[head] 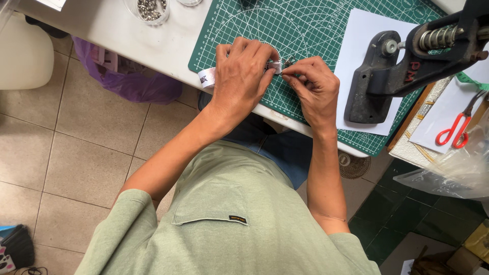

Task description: The person assembles keychains by attaching metal rings to printed fabric strips. They repeatedly pick up a strip, thread a metal ring through a loop, and place the finished item aside on the table.

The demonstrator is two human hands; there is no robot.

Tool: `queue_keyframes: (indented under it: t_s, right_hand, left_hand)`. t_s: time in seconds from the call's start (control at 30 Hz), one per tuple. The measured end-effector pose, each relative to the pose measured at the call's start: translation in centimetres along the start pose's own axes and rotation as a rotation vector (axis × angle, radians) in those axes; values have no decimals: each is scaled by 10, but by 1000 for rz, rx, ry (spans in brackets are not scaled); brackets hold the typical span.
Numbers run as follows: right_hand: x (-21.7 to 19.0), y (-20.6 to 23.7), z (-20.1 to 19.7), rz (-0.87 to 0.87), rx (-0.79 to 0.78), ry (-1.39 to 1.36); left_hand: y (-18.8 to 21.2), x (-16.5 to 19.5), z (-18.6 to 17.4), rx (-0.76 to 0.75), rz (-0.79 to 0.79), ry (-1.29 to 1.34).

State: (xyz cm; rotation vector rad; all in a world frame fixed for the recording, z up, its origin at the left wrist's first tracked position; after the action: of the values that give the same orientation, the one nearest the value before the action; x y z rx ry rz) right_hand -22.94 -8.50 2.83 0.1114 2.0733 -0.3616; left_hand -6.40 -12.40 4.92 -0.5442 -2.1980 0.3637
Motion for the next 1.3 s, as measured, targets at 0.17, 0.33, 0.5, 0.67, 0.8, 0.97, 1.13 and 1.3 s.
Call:
queue_keyframes:
  t_s: [0.17,0.33,0.5,0.67,0.8,0.97,1.13,1.3]
  right_hand:
    - [0,-1,2,-29,5,46]
    - [-3,-1,5,-43,-12,48]
    - [-7,-2,5,-62,-19,56]
    - [-9,-3,5,-103,-4,65]
    - [-6,-2,5,-88,8,112]
    - [-9,-3,4,-97,23,137]
    - [-17,-2,7,-132,-7,188]
    - [-26,-2,11,-209,-25,279]
  left_hand:
    - [-2,0,-1,-1,-27,81]
    - [-2,-4,5,-39,-64,50]
    - [-3,-5,6,-45,-56,76]
    - [-3,-5,7,-58,-69,112]
    - [-3,-6,7,-45,-84,124]
    - [-3,-5,6,-29,-76,137]
    - [-1,-3,7,-30,-81,124]
    - [0,0,5,9,-72,126]
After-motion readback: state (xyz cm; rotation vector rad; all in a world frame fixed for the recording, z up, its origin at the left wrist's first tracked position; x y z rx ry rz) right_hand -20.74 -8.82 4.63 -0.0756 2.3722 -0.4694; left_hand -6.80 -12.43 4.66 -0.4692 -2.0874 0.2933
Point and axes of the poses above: each hand's wrist, its own y-axis away from the middle knuckle, its own z-axis out of the palm, x = y × z, the point moved 7 cm from there along -y, towards the middle knuckle, and after that the axes turned 12 degrees about x, right-handed, at the moved point
